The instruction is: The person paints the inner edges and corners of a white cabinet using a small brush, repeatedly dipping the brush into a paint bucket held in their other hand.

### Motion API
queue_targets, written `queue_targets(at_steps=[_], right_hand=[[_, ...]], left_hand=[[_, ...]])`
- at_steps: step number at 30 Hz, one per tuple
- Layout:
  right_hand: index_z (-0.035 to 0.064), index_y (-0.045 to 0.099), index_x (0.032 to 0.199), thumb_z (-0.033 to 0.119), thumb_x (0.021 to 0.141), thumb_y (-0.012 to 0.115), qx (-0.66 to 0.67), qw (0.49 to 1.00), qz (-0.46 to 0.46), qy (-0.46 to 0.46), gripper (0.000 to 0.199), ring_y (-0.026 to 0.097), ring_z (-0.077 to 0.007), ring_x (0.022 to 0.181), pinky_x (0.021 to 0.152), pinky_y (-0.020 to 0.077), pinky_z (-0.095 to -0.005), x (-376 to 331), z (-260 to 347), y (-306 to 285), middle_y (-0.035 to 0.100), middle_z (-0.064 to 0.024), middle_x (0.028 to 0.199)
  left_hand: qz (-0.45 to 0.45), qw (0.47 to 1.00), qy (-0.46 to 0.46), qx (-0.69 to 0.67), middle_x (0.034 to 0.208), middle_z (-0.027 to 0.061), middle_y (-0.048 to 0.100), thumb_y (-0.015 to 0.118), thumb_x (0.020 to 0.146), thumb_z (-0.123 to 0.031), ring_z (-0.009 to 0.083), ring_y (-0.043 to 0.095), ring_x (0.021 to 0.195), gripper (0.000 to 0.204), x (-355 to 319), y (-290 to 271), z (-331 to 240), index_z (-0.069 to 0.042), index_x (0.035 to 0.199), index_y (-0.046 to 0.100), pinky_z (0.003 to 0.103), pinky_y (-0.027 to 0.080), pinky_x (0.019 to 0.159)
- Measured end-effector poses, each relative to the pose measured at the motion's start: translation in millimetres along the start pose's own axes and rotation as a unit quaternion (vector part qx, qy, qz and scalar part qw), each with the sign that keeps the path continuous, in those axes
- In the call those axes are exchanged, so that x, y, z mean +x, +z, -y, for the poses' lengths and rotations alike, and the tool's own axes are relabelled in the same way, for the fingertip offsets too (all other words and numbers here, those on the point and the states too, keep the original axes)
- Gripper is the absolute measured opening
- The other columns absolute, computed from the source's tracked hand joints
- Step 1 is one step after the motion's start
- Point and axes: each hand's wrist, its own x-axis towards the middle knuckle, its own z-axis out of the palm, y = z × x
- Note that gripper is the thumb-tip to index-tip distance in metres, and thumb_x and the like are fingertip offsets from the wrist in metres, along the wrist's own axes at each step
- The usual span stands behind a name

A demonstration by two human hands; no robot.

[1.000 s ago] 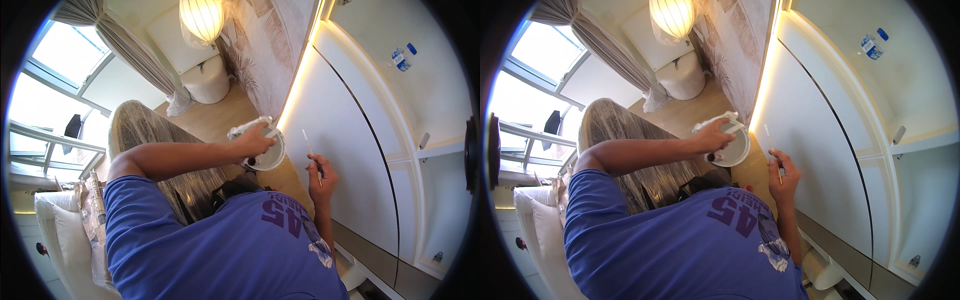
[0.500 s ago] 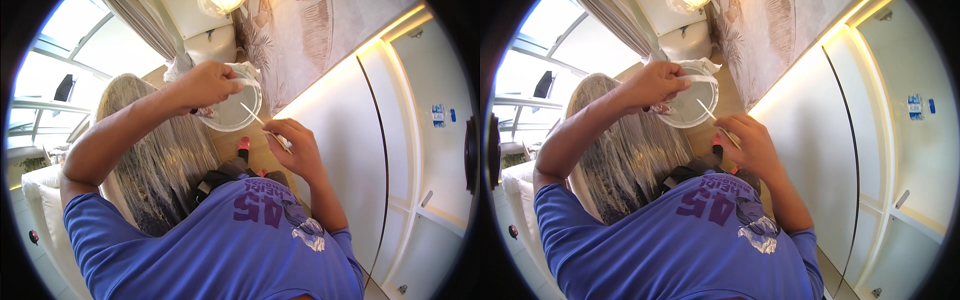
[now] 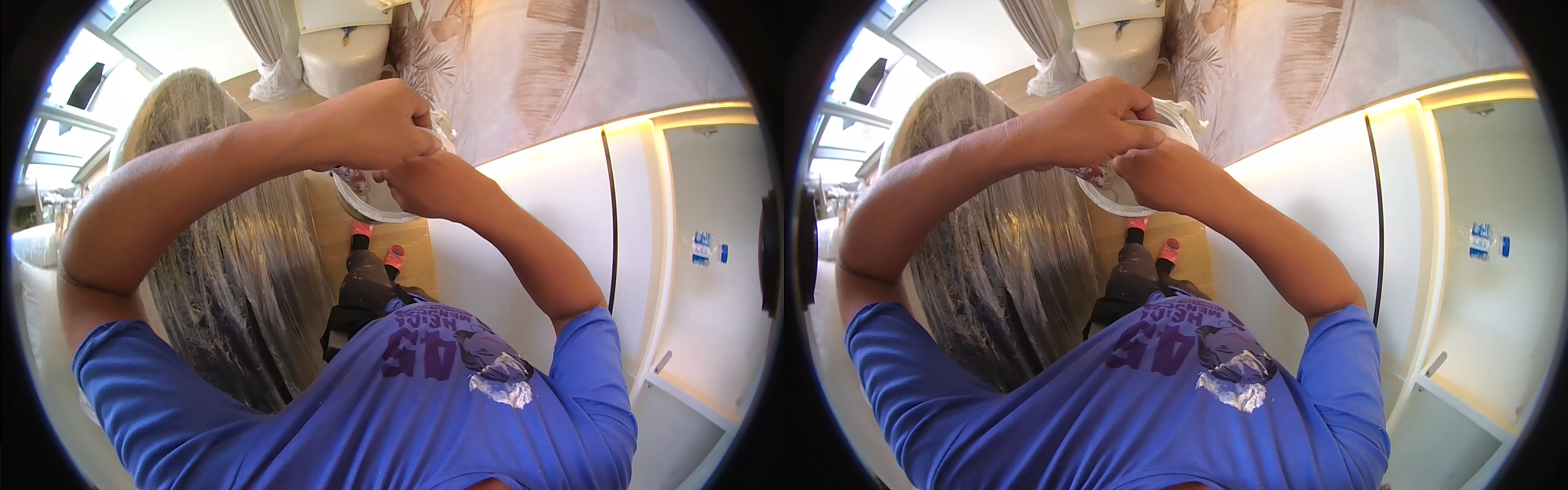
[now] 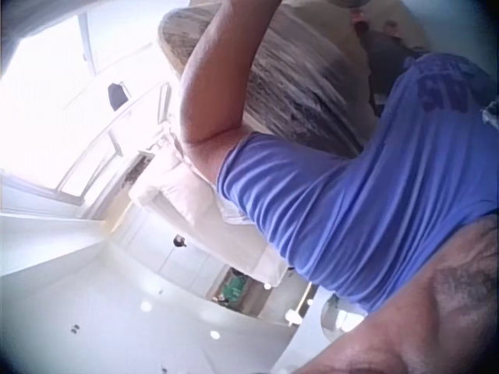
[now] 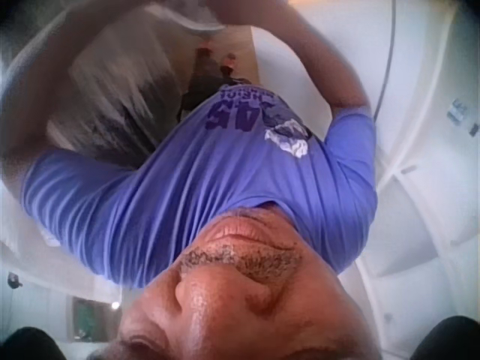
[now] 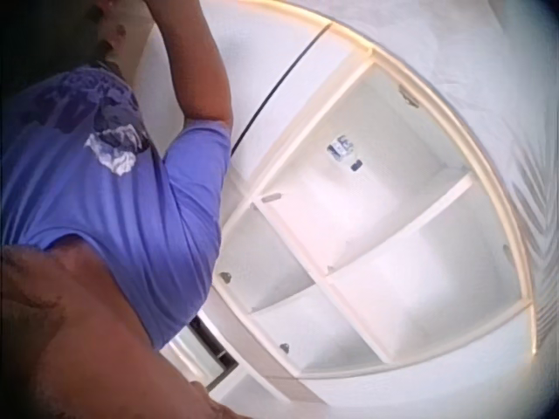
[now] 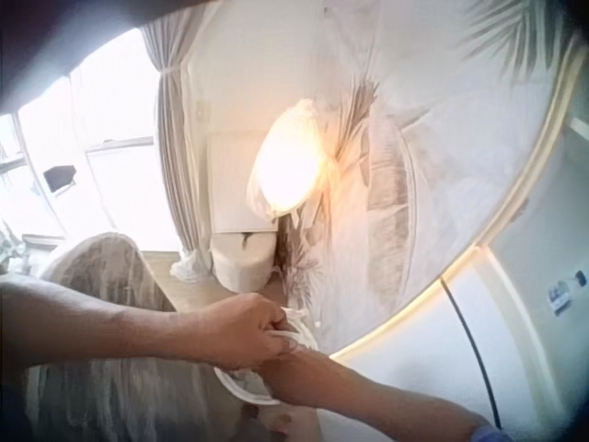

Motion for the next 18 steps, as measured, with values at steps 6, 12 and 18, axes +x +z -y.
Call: queue_targets(at_steps=[6, 12, 18], right_hand=[[0.0077, 0.068, 0.119, 0.01, 0.09, 0.059, -0.139, 0.98, -0.067, -0.124, 0.03, 0.072, -0.0296, 0.093, 0.084, 0.0567, -0.0416, 29.2, -52.4, 80.8, 0.073, -0.0163, 0.101], [0.0099, 0.066, 0.123, 0.016, 0.095, 0.055, -0.075, 0.994, -0.039, -0.073, 0.03, 0.069, -0.0276, 0.11, 0.093, 0.054, -0.0396, 40.5, -32.1, 44.9, 0.071, -0.0171, 0.117], [0.0078, 0.073, 0.11, 0.009, 0.09, 0.059, 0.019, 0.998, 0.005, 0.052, 0.024, 0.07, -0.0351, 0.1, 0.087, 0.0551, -0.042, 24.2, -4.9, 4.3, 0.072, -0.0202, 0.108]], left_hand=[[0.0, 1.0, 0.013, -0.007, 0.075, 0.0086, 0.066, 0.068, 0.097, -0.028, 0.0122, 0.062, 0.058, 0.034, 3.5, 2.1, 0.4, 0.005, 0.102, 0.068, 0.031, 0.055, 0.05], [-0.039, 0.999, -0.009, 0.0, 0.087, 0.0203, 0.074, 0.07, 0.088, -0.024, 0.0298, 0.071, 0.079, 0.029, -1.3, -0.2, -5.3, 0.003, 0.098, 0.075, 0.042, 0.055, 0.072], [-0.048, 0.998, 0.015, 0.021, 0.073, 0.0072, 0.065, 0.069, 0.095, -0.029, 0.0126, 0.058, 0.056, 0.035, 11.2, -3.4, 13.2, 0.005, 0.101, 0.071, 0.033, 0.046, 0.047]])
